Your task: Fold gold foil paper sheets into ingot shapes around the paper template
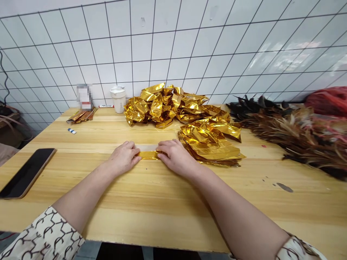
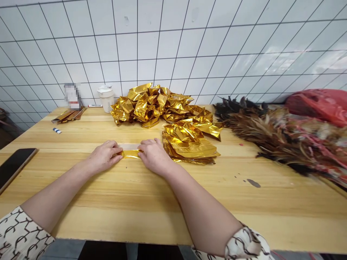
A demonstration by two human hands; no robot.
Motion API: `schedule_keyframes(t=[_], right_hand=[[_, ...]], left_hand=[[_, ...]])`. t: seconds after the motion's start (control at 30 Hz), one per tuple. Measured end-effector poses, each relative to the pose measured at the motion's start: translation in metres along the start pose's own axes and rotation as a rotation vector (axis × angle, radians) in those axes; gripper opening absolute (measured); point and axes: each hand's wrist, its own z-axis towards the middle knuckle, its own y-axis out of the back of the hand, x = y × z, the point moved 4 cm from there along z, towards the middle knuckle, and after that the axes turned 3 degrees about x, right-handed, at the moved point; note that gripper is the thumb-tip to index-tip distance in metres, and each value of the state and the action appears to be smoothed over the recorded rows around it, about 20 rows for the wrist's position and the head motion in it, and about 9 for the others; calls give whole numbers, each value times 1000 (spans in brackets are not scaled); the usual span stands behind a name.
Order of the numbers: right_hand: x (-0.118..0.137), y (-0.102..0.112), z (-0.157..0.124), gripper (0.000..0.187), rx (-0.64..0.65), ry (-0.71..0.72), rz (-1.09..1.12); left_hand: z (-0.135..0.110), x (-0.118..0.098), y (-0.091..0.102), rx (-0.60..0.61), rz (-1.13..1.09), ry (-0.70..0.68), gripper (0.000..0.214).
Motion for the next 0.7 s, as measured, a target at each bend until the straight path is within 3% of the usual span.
schedule_keyframes(t=[0.23, 0.53, 0.7], right_hand=[[-22, 7, -1, 18, -62, -77, 160], [-4, -12, 3, 15, 59, 50, 226], [-12, -11, 5, 16, 52, -21, 217]], left_hand=[[-1, -2, -1, 1, 5, -20, 16], [-2, -8, -5, -19, -17, -79, 19], [-2, -9, -4, -10, -10, -90, 20]])
